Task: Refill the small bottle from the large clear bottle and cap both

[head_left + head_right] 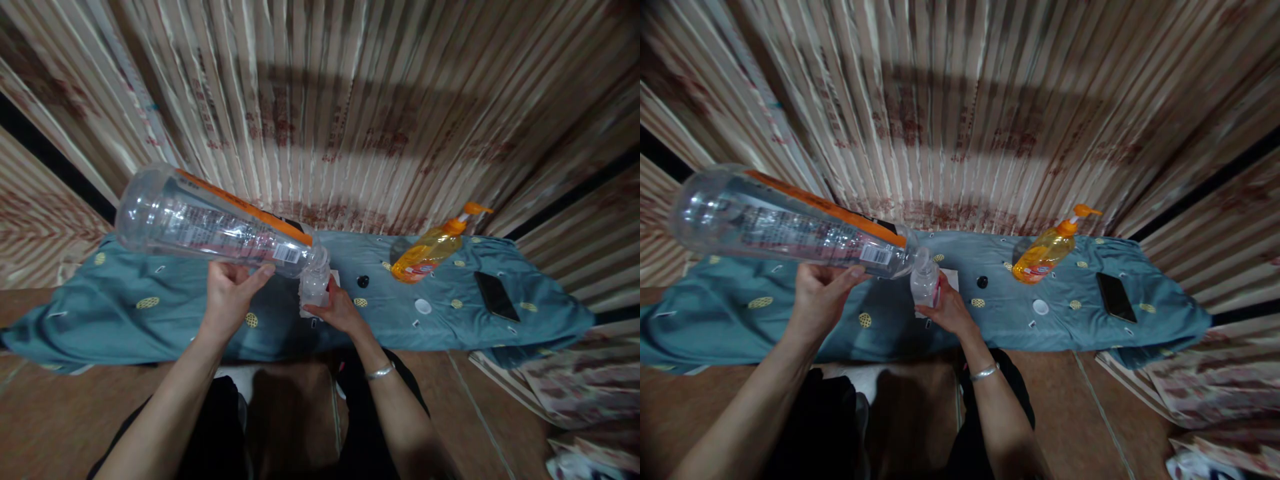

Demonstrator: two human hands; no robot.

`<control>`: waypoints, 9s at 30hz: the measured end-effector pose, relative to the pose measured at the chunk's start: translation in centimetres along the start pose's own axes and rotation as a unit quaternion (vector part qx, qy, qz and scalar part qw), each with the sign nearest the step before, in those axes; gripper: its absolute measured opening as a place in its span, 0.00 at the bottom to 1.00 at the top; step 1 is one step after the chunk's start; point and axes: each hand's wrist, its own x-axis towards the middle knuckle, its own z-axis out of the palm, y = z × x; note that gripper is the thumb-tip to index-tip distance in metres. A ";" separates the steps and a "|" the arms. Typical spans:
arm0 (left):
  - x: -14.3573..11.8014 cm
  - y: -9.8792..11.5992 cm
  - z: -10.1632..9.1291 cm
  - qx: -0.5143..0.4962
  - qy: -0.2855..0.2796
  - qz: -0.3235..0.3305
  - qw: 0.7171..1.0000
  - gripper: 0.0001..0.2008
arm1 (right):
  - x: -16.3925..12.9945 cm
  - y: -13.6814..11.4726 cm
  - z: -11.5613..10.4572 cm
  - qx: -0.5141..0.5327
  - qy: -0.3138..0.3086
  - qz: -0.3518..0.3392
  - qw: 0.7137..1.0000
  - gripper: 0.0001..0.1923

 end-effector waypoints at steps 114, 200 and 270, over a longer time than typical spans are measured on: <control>-0.1 1.9 1.2 0.050 -0.017 0.023 0.998 0.20 | 0.0 -0.4 -0.1 -0.007 -0.007 0.026 1.000 0.47; 0.5 1.9 2.0 0.019 -0.016 0.045 0.999 0.28 | 0.0 -0.5 -0.2 0.003 -0.008 0.010 1.000 0.47; 2.1 1.3 2.1 0.059 -0.070 0.187 0.978 0.27 | 0.1 -0.2 -0.2 0.023 -0.008 -0.012 1.000 0.49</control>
